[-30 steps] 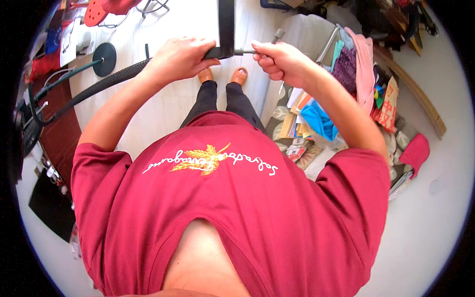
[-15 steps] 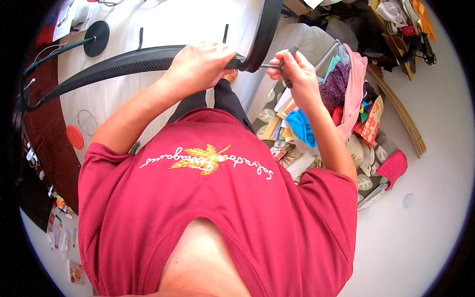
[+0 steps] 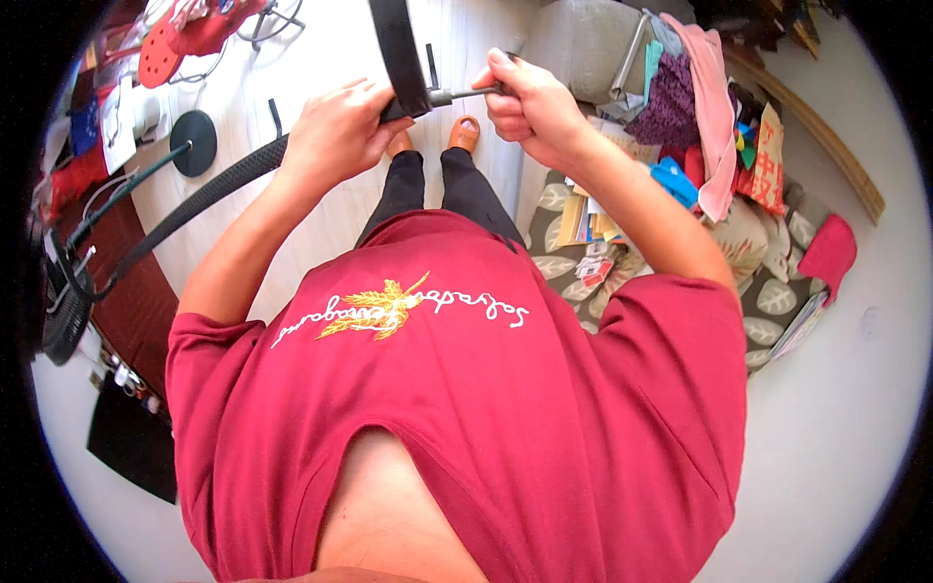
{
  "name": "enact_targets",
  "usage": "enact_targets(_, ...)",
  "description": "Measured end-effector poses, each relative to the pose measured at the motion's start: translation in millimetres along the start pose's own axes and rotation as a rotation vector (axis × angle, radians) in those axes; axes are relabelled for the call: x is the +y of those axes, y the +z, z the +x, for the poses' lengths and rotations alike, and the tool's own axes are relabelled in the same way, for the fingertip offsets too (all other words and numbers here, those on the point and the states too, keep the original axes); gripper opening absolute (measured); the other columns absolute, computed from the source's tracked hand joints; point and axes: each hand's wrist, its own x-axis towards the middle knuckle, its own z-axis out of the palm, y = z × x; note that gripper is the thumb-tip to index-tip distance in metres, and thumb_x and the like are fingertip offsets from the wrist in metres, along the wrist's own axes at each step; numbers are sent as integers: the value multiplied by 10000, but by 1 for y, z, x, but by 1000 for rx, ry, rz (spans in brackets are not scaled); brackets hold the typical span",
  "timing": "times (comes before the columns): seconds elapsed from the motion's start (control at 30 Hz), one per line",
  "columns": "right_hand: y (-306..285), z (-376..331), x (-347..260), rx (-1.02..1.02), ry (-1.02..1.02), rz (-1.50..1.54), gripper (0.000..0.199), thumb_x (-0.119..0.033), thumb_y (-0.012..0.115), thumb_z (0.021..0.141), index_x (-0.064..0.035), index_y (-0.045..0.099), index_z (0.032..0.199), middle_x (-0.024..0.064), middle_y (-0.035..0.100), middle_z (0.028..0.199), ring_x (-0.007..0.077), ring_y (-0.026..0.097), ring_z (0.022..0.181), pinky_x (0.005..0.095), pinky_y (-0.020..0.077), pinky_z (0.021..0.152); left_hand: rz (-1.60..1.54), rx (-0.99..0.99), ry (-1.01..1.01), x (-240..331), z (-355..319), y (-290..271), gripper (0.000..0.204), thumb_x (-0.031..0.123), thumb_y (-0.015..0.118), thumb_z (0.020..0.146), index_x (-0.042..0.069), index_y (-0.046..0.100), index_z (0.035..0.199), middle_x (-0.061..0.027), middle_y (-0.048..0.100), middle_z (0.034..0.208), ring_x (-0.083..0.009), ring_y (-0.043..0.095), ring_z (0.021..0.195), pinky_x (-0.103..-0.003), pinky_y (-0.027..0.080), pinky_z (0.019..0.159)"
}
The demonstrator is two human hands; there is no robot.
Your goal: The person assembles a mesh chair frame. They use an Allen key to insert and tighten screws into the metal support bars while holding the mesh panel in place.
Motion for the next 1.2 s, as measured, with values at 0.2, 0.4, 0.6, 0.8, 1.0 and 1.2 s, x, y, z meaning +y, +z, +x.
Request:
enact_targets(0.2,10,-8,-13,148,204,94,314,-366,490,966,-56,531,930,-90,297,579,19,208,453,185,160,386,61,-4,10,3,1,2,262,299,666,798,58,564,810,-86,583,720,-265,608,735,-392,489,615)
enact_targets(0.4,15,-10,-15,332,126,37,331,-363,555,937,-45,579,1026,-16,550,858,56,519,677,226,458,572,118,-7,35,9,11,-5,361,409,666,794,67,552,775,-67,581,690,-250,612,705,-373,486,583)
enact_targets(0.6,5,-4,12,227,-562,190,465,-179,437,940,-62,363,1384,96,347,1411,180,403,1245,345,349,990,124,-29,-18,4,6,5,421,483,660,782,72,573,775,-69,567,665,-250,609,682,-362,482,576)
enact_targets(0.8,-11,-4,24,15,-817,-231,397,-196,346,934,-20,533,1237,95,382,1435,212,272,1353,376,169,1098,49,-13,29,5,13,-4,326,415,648,818,91,619,828,-51,562,662,-231,594,694,-352,475,596)
enact_targets(1.0,-13,3,14,33,-791,-497,307,-198,411,925,-30,611,1086,98,509,1325,247,237,1370,404,148,1113,34,-41,58,5,13,-2,302,336,688,810,90,651,982,-86,615,696,-261,615,660,-353,482,592)
enact_targets(1.2,-10,3,30,90,-977,-824,183,-249,552,894,-109,637,976,52,575,1225,307,278,1297,431,175,1093,-16,-100,6,5,11,-1,511,357,673,834,192,537,1298,-74,639,662,-248,620,588,-333,479,569)
